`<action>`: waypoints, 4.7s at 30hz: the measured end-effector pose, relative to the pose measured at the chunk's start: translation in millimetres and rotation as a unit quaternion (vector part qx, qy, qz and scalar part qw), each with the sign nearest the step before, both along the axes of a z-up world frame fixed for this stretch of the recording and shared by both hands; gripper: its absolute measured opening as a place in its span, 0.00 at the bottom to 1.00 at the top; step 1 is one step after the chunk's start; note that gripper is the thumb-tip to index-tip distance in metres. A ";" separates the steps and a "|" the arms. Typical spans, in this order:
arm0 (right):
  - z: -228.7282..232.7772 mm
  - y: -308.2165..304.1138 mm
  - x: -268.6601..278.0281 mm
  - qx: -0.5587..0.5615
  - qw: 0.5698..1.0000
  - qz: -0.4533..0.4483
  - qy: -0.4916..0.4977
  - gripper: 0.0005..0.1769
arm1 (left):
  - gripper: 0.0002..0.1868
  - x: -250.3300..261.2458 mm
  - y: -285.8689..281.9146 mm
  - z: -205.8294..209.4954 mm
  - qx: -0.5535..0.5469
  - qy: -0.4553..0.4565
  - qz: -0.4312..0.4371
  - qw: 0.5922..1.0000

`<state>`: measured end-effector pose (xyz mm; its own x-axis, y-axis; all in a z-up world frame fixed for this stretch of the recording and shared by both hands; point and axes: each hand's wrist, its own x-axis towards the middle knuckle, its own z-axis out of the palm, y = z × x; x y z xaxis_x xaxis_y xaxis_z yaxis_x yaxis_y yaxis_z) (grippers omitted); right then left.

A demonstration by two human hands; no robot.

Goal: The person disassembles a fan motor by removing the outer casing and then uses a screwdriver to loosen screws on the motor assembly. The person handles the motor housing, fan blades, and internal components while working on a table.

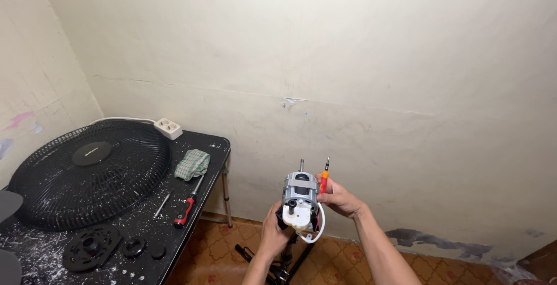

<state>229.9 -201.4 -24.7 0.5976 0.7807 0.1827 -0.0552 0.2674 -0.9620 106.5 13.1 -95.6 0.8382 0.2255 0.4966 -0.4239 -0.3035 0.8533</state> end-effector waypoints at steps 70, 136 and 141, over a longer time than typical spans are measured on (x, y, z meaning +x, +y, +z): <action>-89.3 40.7 -94.3 0.260 0.873 -0.182 0.370 0.17 | 0.17 -13.4 -12.8 -2.2 -0.057 0.037 -0.126 0.990; -34.5 -33.1 -119.0 0.018 0.931 -0.351 0.102 0.14 | 0.44 -17.3 20.2 54.5 0.103 0.139 -0.186 0.967; -60.5 -15.0 -114.3 -0.038 0.939 -0.284 0.192 0.14 | 0.29 -10.0 34.8 42.6 0.076 0.110 -0.235 0.963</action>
